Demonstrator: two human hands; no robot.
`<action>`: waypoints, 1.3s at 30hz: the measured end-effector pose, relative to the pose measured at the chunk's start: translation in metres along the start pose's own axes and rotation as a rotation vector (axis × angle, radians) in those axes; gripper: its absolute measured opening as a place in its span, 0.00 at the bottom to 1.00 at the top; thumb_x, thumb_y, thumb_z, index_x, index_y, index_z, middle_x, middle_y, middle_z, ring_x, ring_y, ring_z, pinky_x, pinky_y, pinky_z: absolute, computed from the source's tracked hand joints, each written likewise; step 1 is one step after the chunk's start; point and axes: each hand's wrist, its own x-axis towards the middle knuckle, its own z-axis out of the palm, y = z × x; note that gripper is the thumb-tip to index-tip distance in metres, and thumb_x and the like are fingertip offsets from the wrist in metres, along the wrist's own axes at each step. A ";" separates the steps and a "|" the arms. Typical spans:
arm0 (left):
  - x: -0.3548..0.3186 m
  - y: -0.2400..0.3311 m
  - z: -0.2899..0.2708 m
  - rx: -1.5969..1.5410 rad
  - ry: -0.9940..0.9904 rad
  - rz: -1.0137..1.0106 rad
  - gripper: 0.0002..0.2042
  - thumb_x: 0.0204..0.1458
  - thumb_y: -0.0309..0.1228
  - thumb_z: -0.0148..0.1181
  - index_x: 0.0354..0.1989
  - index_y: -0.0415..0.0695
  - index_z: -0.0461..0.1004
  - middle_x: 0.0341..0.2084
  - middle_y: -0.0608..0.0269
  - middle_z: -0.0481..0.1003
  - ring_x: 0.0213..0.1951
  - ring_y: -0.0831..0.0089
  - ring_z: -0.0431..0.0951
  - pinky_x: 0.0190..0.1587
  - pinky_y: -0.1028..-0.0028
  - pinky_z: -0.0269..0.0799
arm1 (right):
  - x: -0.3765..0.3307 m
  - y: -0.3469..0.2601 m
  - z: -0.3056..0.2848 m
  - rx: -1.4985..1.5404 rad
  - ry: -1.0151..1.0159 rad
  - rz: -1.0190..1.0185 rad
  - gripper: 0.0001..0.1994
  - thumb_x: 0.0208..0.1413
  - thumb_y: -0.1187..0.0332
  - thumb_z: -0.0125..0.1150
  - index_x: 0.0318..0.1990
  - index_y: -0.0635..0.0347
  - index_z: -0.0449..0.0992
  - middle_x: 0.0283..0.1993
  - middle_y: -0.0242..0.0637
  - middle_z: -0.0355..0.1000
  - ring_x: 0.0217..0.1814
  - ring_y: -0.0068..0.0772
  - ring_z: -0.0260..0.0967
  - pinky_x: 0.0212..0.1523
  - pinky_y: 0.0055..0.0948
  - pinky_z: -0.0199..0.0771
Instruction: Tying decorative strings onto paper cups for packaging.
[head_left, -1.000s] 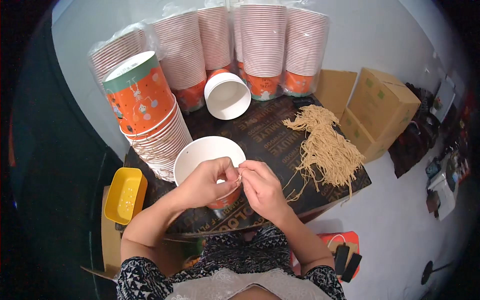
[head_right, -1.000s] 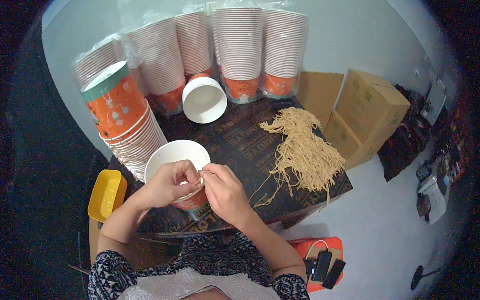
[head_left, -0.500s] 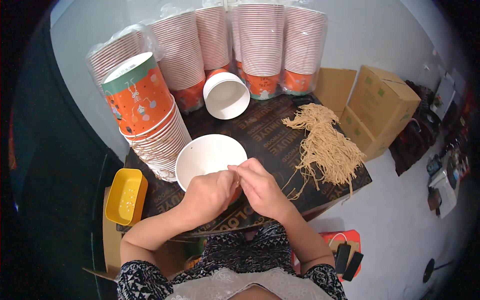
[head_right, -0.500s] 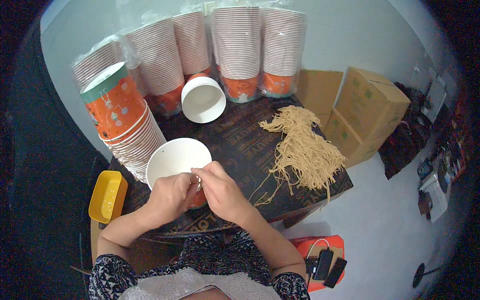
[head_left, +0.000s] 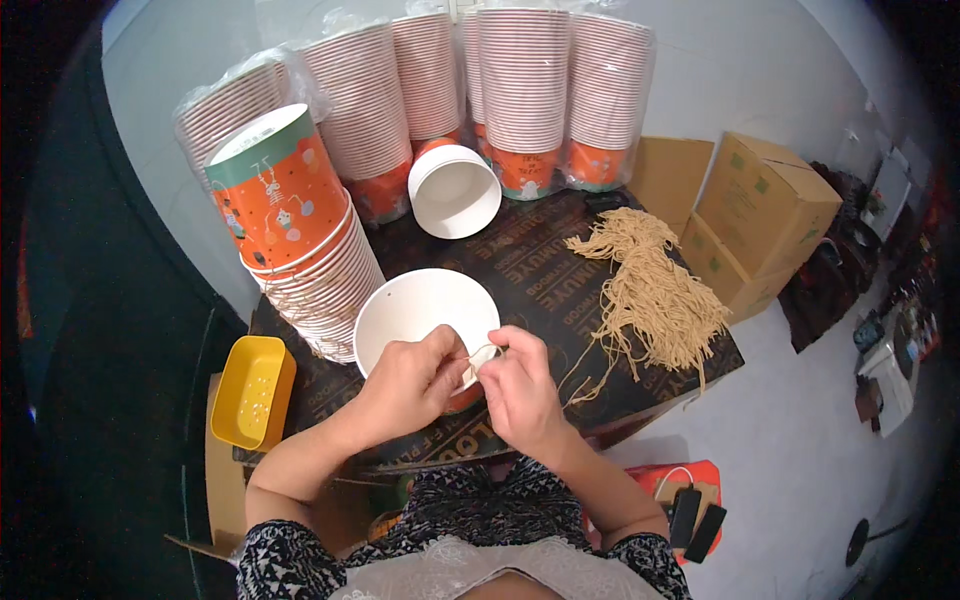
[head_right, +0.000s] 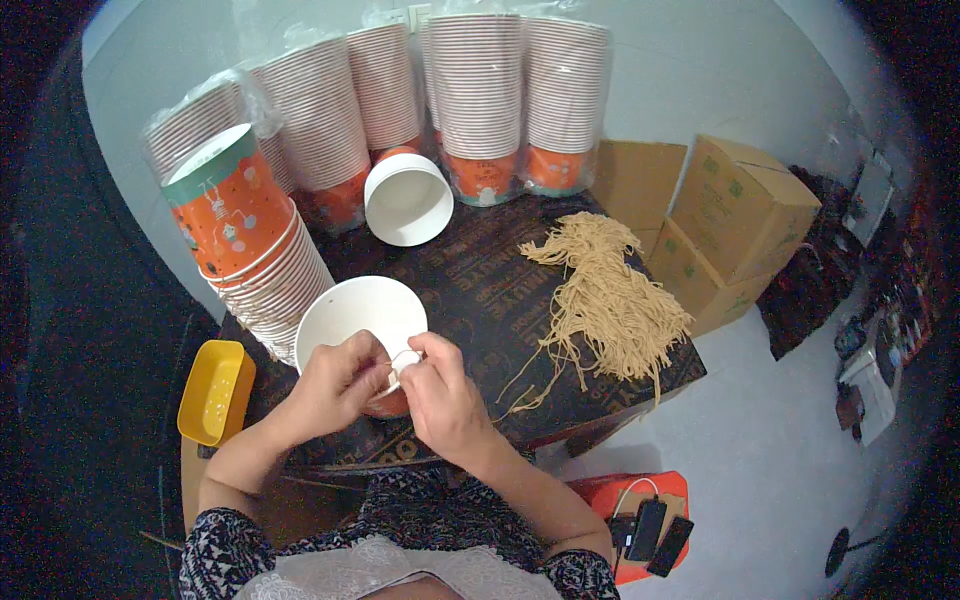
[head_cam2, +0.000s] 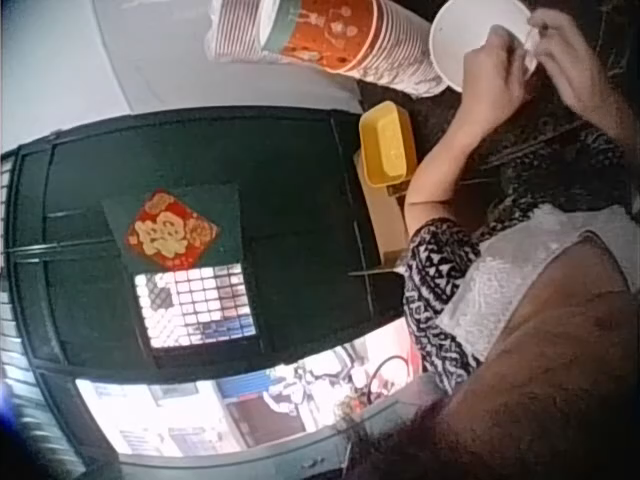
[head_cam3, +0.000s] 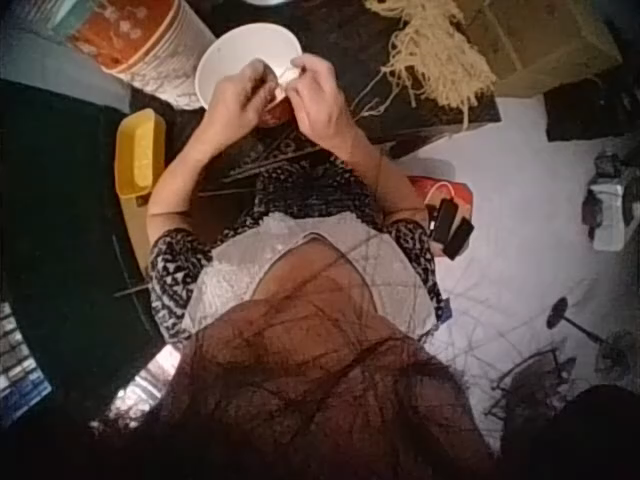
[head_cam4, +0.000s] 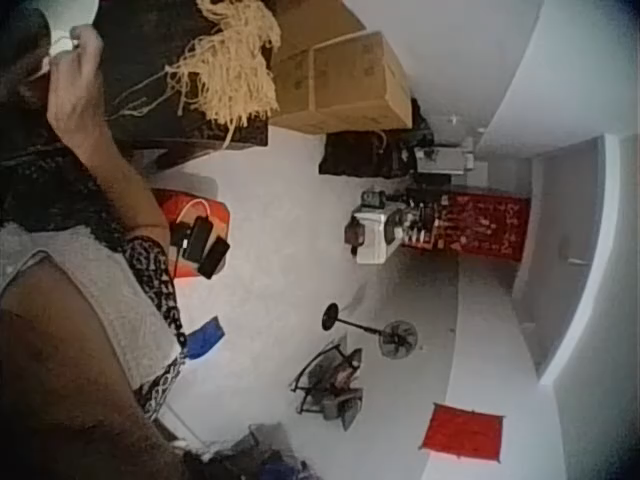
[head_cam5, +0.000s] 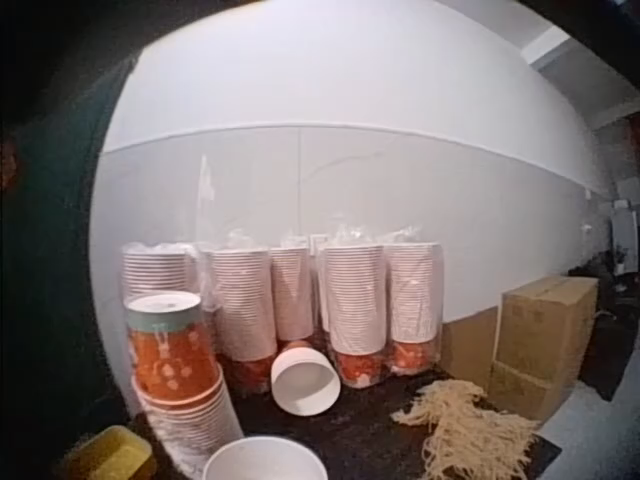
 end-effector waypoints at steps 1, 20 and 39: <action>0.001 0.000 0.000 0.000 0.001 0.000 0.05 0.53 0.24 0.59 0.33 0.37 0.69 0.19 0.48 0.76 0.23 0.52 0.80 0.26 0.63 0.74 | -0.005 0.002 0.002 0.000 0.000 -0.001 0.08 0.51 0.84 0.60 0.38 0.68 0.71 0.56 0.52 0.60 0.37 0.37 0.69 0.43 0.31 0.73; -0.008 0.003 0.002 0.194 0.101 0.141 0.06 0.46 0.21 0.62 0.32 0.39 0.72 0.24 0.51 0.76 0.27 0.53 0.79 0.28 0.63 0.74 | -0.014 -0.002 0.014 0.172 0.212 0.246 0.06 0.56 0.81 0.59 0.38 0.64 0.70 0.27 0.37 0.71 0.25 0.27 0.71 0.26 0.26 0.69; -0.005 0.000 0.005 -0.007 0.059 0.055 0.03 0.51 0.22 0.61 0.31 0.37 0.73 0.21 0.51 0.77 0.25 0.56 0.81 0.26 0.66 0.75 | -0.007 -0.005 0.017 0.172 0.193 0.199 0.05 0.52 0.82 0.62 0.35 0.64 0.74 0.25 0.33 0.66 0.21 0.20 0.63 0.22 0.22 0.61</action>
